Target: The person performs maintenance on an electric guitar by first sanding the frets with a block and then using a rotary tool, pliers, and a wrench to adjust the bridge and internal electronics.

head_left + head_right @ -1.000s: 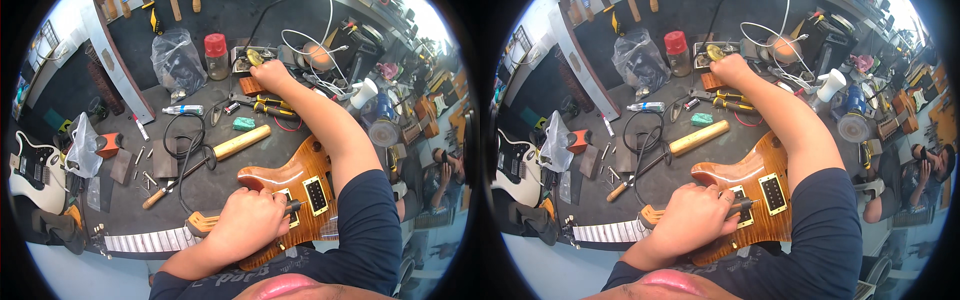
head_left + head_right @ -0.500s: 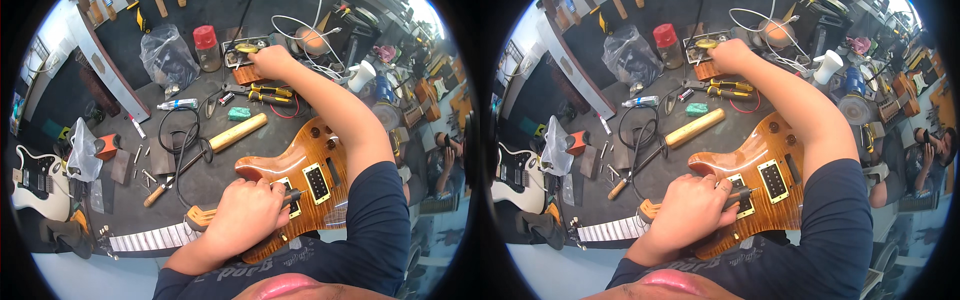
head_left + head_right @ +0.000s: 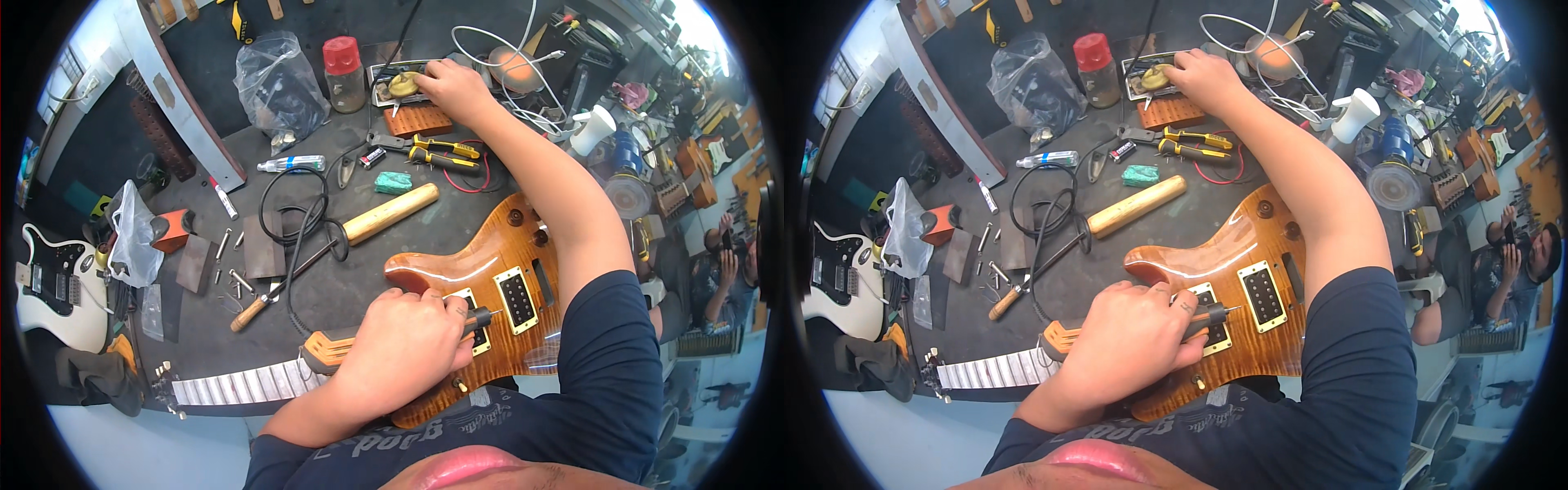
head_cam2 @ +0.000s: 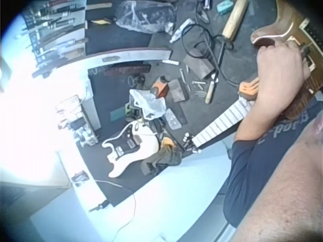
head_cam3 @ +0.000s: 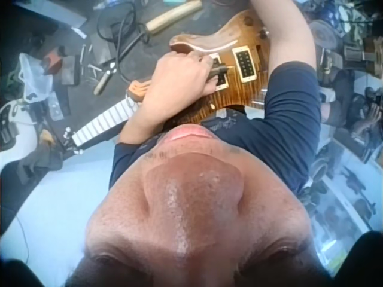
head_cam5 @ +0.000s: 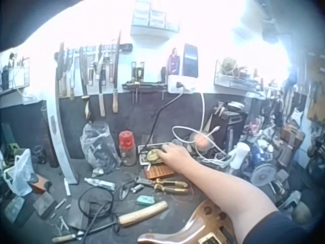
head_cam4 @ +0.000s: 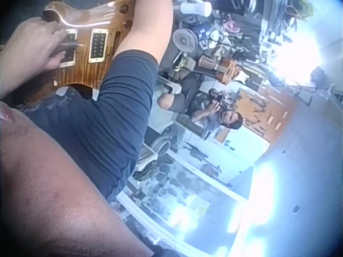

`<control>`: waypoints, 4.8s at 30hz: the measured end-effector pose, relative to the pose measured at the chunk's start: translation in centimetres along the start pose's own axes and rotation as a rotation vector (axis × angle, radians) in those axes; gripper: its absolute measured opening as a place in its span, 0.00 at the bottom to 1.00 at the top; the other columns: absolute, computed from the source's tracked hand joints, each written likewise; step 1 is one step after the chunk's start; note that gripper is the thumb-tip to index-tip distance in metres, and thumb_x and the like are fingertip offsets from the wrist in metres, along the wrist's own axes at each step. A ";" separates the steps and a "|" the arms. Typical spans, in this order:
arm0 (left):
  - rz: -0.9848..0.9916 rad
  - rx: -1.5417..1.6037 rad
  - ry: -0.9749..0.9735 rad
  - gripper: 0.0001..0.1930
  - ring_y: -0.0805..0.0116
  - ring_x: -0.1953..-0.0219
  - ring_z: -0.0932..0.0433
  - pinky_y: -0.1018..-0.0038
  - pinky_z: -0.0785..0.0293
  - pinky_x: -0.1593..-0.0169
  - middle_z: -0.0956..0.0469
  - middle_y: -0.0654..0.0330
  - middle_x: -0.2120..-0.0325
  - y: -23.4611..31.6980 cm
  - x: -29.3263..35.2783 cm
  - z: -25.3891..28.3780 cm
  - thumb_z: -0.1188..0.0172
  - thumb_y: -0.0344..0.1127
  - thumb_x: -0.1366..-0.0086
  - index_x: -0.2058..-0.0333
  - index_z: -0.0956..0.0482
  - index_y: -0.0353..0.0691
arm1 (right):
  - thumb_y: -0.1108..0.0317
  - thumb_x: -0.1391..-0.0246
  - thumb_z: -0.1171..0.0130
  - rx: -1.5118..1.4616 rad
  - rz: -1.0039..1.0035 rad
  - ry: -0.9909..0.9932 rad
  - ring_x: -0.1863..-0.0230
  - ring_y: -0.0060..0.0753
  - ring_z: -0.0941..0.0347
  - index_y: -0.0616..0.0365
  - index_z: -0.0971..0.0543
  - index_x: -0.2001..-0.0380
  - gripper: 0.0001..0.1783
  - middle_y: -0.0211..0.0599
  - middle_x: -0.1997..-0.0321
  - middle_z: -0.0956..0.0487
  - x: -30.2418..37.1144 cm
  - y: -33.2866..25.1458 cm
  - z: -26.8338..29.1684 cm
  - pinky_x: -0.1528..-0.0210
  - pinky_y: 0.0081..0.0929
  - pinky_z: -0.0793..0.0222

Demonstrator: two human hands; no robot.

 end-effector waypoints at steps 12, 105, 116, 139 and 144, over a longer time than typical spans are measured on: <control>0.004 0.008 -0.003 0.18 0.55 0.73 0.15 0.63 0.20 0.62 0.18 0.53 0.78 0.0 0.1 0.2 0.31 0.48 0.39 0.67 0.18 0.36 | 0.62 0.34 0.37 -0.401 -0.410 0.304 0.57 0.49 0.17 0.56 0.18 0.56 0.10 0.40 0.58 0.15 -0.6 4.3 4.6 0.56 0.43 0.21; 0.062 -0.164 0.163 0.16 0.50 0.74 0.18 0.56 0.22 0.66 0.20 0.54 0.78 7.4 -11.1 -0.3 0.27 0.43 0.45 0.68 0.20 0.37 | 0.38 0.33 0.42 -1.389 -1.342 0.504 0.27 0.48 0.33 0.62 0.41 0.23 0.49 0.61 0.23 0.35 32.3 46.9 13.6 0.27 0.45 0.39; 0.176 -0.300 0.137 0.19 0.52 0.73 0.19 0.57 0.23 0.66 0.20 0.57 0.76 6.7 -13.5 -2.3 0.24 0.44 0.49 0.65 0.18 0.38 | 0.43 0.33 0.43 -0.412 -1.096 -0.460 0.54 0.38 0.20 0.59 0.13 0.51 0.29 0.41 0.55 0.12 34.5 58.3 -1.9 0.43 0.37 0.28; 0.166 -0.230 0.158 0.20 0.53 0.76 0.23 0.59 0.29 0.67 0.25 0.60 0.81 5.8 -14.3 -2.0 0.24 0.41 0.56 0.65 0.20 0.39 | 0.47 0.35 0.43 -0.911 -1.828 0.095 0.69 0.31 0.24 0.52 0.17 0.60 0.20 0.36 0.55 0.12 37.3 57.1 -0.1 0.64 0.41 0.28; 0.201 -0.232 0.128 0.20 0.53 0.76 0.23 0.59 0.29 0.67 0.26 0.60 0.81 5.6 -14.9 -2.0 0.25 0.41 0.57 0.66 0.21 0.39 | 0.50 0.35 0.42 -0.863 -1.846 0.159 0.53 0.36 0.18 0.55 0.19 0.55 0.19 0.41 0.50 0.13 33.6 48.6 5.3 0.48 0.50 0.26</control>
Point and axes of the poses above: each hand's wrist, its own x-axis away from the middle knuckle, its own z-axis out of the back of the hand, y = z × x, the point moved 5 cm from there along -x, towards the middle knuckle
